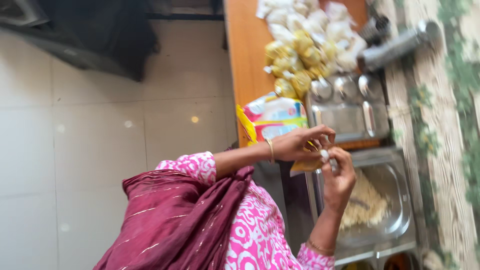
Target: The person repeatedly scoops a yellow curry from a stainless steel food warmer into small plastic bags using a ladle, then ties each bag and places it on a nearby table. The process is repeated multiple times throughout the clip.
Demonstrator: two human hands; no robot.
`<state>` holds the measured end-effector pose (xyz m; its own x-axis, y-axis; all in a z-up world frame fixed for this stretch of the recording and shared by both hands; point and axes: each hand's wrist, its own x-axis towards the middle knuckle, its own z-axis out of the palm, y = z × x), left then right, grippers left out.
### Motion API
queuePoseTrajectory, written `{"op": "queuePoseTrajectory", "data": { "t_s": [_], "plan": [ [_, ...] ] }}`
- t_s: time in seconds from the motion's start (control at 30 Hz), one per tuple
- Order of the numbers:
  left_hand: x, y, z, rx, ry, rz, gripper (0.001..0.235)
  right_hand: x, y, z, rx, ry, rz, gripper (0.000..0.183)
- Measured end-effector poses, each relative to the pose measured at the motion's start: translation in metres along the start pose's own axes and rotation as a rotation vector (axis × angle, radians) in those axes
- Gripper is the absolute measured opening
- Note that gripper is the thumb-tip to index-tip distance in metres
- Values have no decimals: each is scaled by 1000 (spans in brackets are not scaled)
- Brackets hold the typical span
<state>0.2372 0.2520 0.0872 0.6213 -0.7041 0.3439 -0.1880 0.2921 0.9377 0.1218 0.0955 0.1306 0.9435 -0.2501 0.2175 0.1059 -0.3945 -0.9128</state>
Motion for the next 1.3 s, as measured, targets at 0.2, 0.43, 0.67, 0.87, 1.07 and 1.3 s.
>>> {"op": "queuePoseTrajectory", "data": {
  "t_s": [0.2, 0.43, 0.67, 0.87, 1.07, 1.3],
  "plan": [
    [-7, -1, -8, -226, 334, -48, 49, -2, -4, 45, -115, 146, -122, 13],
    [-28, -16, -33, 48, 38, 21, 70, 9, -5, 23, 12, -103, 86, 15],
    [-13, -92, -53, 722, 347, 390, 35, 76, -6, 36, -280, 38, -2, 7],
    [-23, -134, -130, 867, 415, 55, 50, 161, 2, 34, 95, 140, -170, 21],
    [-65, -208, -111, 1197, 138, -161, 35, 88, 65, 36, 199, -40, 39, 5],
    [-59, -235, -118, 1314, 235, -53, 10, 9, 144, 41, 356, -19, 465, 14]
  ]
}}
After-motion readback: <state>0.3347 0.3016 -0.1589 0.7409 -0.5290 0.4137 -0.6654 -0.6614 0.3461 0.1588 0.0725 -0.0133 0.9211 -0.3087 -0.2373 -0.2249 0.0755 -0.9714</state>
